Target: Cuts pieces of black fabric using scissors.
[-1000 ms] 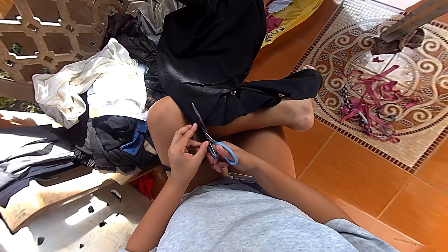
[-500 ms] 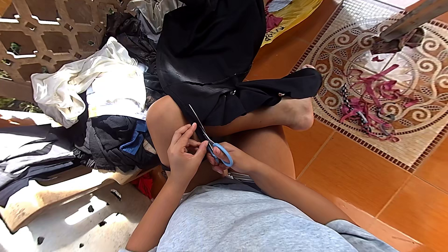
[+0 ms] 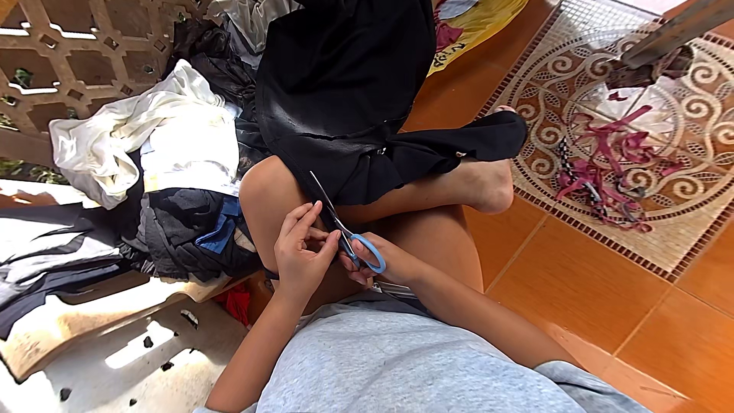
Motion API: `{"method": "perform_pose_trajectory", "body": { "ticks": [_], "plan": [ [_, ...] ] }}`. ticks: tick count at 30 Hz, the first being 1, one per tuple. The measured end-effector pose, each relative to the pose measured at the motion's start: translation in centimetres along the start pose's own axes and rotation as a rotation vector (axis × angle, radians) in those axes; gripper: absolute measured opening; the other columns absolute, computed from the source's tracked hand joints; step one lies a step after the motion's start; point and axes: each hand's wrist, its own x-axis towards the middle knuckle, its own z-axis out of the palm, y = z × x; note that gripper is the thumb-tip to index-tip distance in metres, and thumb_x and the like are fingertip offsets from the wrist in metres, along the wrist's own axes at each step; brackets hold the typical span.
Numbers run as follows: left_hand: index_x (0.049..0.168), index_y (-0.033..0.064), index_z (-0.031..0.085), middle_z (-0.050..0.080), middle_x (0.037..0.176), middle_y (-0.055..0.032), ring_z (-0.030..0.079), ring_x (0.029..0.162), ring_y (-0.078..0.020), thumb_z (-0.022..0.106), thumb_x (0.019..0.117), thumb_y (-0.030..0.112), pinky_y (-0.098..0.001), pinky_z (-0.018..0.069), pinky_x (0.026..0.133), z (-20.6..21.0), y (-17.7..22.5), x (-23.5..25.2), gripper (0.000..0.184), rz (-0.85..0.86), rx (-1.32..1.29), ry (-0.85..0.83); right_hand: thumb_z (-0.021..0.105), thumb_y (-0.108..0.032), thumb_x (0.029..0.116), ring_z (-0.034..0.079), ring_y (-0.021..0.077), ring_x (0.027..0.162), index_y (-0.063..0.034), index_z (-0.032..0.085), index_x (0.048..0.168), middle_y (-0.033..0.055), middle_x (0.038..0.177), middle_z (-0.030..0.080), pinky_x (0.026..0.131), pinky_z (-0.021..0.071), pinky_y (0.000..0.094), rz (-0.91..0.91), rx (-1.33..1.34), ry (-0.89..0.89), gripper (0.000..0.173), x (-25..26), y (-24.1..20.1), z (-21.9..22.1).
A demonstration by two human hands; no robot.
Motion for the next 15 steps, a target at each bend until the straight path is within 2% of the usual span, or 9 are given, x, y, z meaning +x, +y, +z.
{"method": "perform_pose_trajectory", "body": {
  "ticks": [6,11,15],
  "plan": [
    [0.124,-0.0162,0.063,0.060,0.123,-0.0211,0.066,0.077,0.0008,0.079,0.0816,0.003,-0.0137,0.0579,0.069,-0.01,0.12,-0.01,0.049,-0.012,-0.002,-0.001,0.057,-0.058,0.0984,0.054,-0.0053,0.055,-0.0193,0.058,0.081,-0.0142,0.068,0.058,0.051,0.0429,0.0103,-0.011,0.012,0.015,0.042,0.00,0.39,0.17],
    [0.124,-0.0165,0.063,0.060,0.123,-0.0213,0.066,0.076,0.0009,0.079,0.0813,0.002,-0.0136,0.0579,0.070,0.00,0.17,0.00,0.049,-0.011,-0.010,-0.003,0.058,-0.070,0.0914,0.054,-0.0054,0.056,-0.0193,0.058,0.081,-0.0137,0.067,0.058,0.051,0.0419,0.0098,-0.004,0.023,0.008,0.052,0.10,0.12,0.24],
    [0.124,-0.0163,0.063,0.060,0.123,-0.0213,0.066,0.076,0.0009,0.079,0.0813,0.001,-0.0139,0.0582,0.070,-0.01,0.20,0.00,0.049,-0.011,-0.011,-0.006,0.057,-0.067,0.0942,0.053,-0.0054,0.055,-0.0191,0.057,0.080,-0.0140,0.066,0.057,0.050,0.0410,0.0099,0.003,-0.006,0.018,0.050,0.24,-0.13,0.20]
  ]
}}
